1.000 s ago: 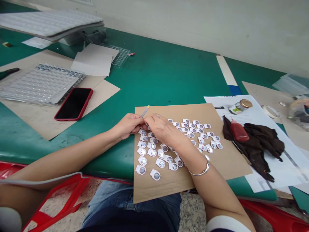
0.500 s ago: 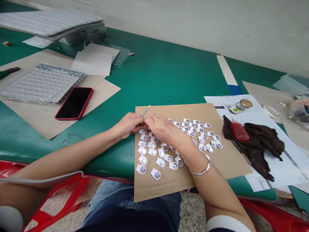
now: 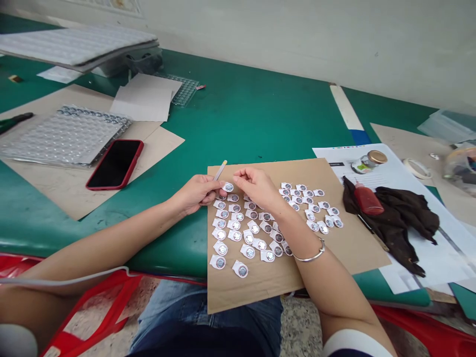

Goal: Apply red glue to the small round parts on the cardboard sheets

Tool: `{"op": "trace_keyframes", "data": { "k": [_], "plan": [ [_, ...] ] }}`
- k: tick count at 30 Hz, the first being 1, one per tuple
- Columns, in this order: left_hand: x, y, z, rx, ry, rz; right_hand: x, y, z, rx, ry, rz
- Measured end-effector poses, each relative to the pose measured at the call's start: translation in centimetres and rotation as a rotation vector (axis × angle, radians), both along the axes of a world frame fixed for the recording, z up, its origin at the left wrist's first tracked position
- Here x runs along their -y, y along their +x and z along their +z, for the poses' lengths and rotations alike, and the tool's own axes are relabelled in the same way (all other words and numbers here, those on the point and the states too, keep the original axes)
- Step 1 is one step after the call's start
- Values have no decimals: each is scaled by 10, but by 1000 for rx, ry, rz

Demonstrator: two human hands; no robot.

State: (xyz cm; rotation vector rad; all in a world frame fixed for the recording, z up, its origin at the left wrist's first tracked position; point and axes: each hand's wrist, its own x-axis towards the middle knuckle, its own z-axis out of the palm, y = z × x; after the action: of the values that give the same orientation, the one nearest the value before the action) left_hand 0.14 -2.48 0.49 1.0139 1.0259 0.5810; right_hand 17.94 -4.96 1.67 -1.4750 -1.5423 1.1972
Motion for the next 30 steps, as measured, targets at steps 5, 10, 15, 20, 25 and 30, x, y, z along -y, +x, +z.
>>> {"op": "trace_keyframes", "data": {
  "k": [5,10,15,20,25,30],
  "plan": [
    [2,1,2,-18,47,8,3,-8,-2,-90,-179,51],
    [5,1,5,-12,102,37,2,-13,-5,-207,-196,-12],
    [7,0,9,10,177,61,0,-17,-1,-121,-96,-20],
    [1,-5,10,-83,370,36,-13,-3,13,21,-77,92],
    [-18,-15,9,-85,467,169,-34,9,22,441,-116,190],
    [-29,-23,17,7,274,248,-46,2,4,590,-158,289]
  ]
}}
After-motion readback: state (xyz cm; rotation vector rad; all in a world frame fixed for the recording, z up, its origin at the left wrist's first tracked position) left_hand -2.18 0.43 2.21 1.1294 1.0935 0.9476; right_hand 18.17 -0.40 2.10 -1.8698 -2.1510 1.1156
